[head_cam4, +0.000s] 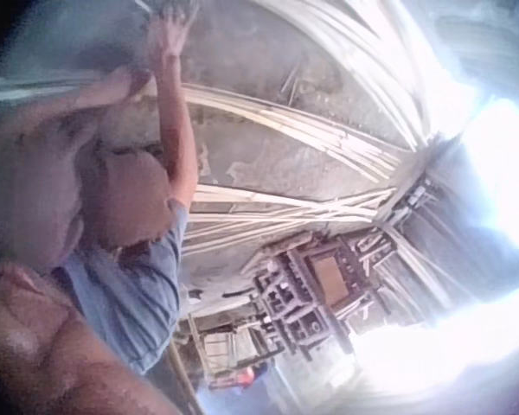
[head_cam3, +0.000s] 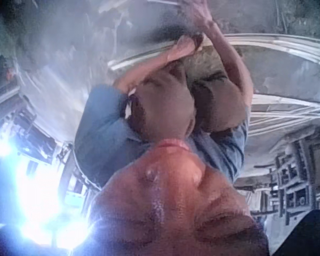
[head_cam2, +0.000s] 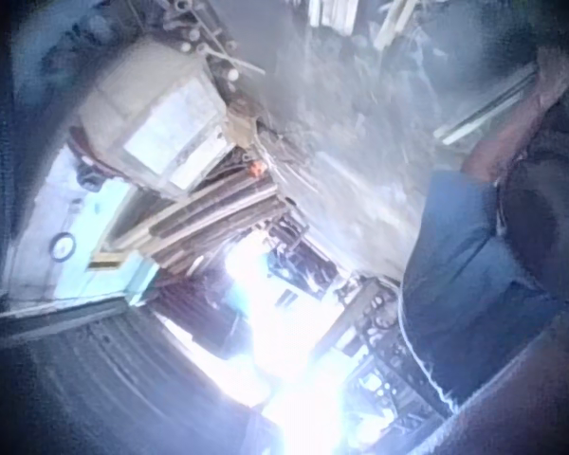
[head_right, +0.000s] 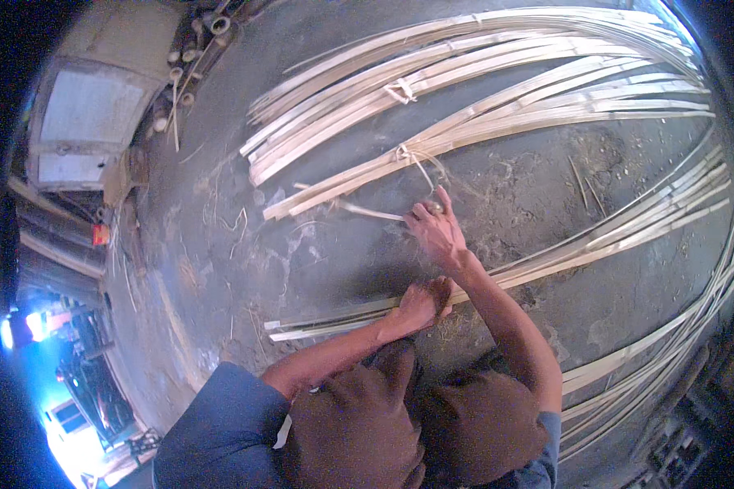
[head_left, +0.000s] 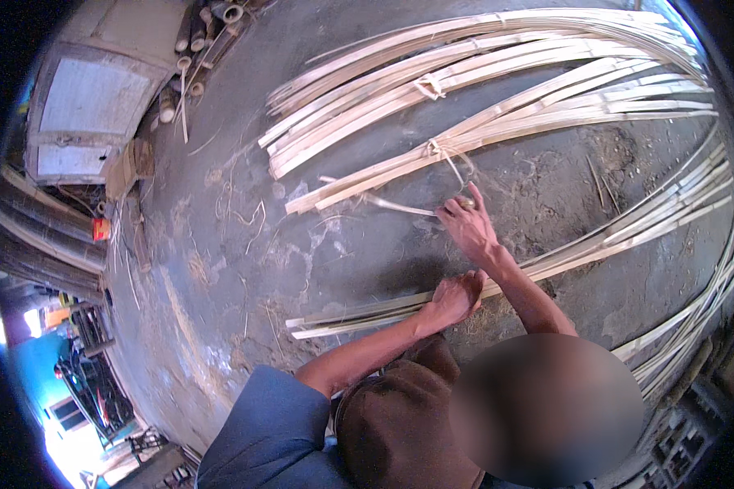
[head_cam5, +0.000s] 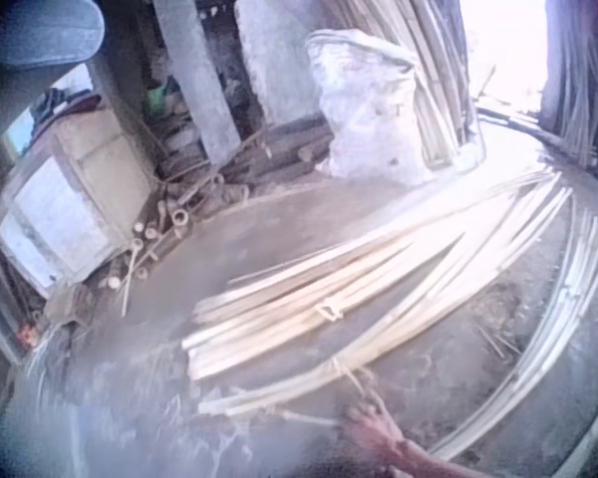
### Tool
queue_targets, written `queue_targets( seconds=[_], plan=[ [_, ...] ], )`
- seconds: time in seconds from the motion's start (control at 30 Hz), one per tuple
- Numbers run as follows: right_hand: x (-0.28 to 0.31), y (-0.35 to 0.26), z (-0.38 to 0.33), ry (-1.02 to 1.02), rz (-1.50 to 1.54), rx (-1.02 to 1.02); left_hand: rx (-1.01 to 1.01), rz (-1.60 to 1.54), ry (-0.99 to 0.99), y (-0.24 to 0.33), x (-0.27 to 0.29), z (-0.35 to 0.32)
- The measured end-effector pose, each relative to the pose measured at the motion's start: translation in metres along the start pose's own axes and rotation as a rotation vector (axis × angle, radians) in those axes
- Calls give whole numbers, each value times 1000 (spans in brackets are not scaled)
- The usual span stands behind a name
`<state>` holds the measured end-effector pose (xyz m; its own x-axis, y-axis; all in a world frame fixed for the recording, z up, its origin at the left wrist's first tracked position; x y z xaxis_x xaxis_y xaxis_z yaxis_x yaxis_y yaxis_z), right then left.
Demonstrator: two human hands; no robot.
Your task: The person gathers thin bamboo strips from the floor, aligns them into neat stacks, and ties them into bundles using thin twine. The person repeatedly picks up strips, arranges them, and secures each bundle before moving to the next.
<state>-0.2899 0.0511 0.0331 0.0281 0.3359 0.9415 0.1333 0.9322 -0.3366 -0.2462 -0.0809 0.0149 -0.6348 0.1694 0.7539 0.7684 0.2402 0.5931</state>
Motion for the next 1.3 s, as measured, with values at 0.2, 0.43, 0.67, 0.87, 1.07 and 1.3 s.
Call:
queue_targets(
  seconds=[0.2, 0.43, 0.67, 0.87, 1.07, 1.3],
  plan=[
    [91, 39, -125, 820, 849, -628, 127, -85, -174, -5, 61, 22],
    [-2, 99, -332, 1520, 1670, -1152, 70, 22, -86, -37, 105, 64],
    [-9, -18, -153, 418, 2344, -833, 165, -78, -281, 22, 150, 49],
    [-5, -24, -176, 289, 2484, -774, 202, -240, -403, 14, 129, 47],
    [-15, -27, -213, -35, 2280, -708, 158, -776, -586, -14, 79, 53],
    [-9, -33, -235, 187, 2042, -814, 261, -728, -552, -5, 87, 53]
  ],
)
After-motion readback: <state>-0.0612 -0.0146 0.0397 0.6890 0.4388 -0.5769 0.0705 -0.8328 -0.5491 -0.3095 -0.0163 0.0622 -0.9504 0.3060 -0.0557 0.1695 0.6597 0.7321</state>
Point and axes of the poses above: each hand's wrist, its own z-axis towards the middle knuckle, its own x-axis out of the back of the hand, y = z × x, the point moved 3 cm from there along z, towards the middle knuckle, and after that the axes turned 4 degrees about z, right-handed, at the moved point
